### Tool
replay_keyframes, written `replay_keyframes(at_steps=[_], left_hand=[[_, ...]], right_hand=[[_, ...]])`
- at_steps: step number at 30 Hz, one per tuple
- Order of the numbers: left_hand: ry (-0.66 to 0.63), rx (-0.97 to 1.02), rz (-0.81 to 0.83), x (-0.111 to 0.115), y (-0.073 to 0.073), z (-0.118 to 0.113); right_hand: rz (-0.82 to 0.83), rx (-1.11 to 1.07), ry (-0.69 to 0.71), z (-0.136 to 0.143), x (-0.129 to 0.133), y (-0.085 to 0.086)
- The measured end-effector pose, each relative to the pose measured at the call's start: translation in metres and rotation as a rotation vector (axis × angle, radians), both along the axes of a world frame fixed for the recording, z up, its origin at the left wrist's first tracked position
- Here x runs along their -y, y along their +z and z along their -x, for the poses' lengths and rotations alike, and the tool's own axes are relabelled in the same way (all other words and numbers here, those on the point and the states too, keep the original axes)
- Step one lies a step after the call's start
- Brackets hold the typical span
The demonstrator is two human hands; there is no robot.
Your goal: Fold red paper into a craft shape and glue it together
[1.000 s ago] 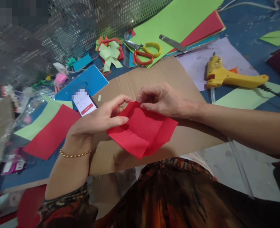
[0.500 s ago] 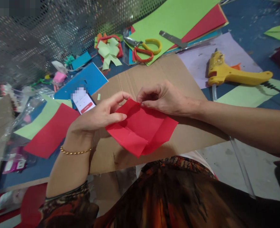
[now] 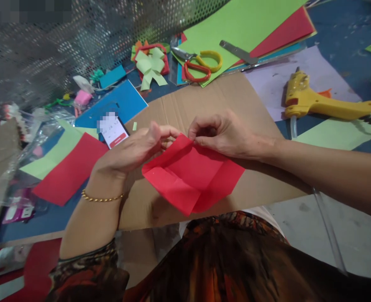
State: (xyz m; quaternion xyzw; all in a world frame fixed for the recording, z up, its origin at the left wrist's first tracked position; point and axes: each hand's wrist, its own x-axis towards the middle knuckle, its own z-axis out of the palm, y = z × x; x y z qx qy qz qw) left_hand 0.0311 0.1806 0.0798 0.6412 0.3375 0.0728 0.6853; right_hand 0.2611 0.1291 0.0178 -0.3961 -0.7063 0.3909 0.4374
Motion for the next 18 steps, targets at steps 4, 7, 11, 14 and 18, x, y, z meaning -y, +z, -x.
replay_keyframes(at_steps=[4,7,11,14,18], left_hand=[[0.114,-0.088,-0.067,0.004,-0.001,-0.003],[0.085,-0.149,-0.046,0.006,0.001,-0.004],[0.078,-0.181,-0.060,0.008,0.002,-0.006],[0.078,-0.198,-0.086,0.010,0.003,-0.009],[0.040,-0.258,-0.166,0.013,0.005,-0.013]], right_hand=[[-0.035,-0.037,0.018,0.000,0.003,0.001],[-0.032,-0.033,0.014,0.000,0.005,0.002],[0.036,0.007,0.032,-0.001,0.006,0.002],[0.077,0.033,0.020,-0.001,0.006,0.001],[0.073,0.027,-0.022,0.000,0.006,0.002]])
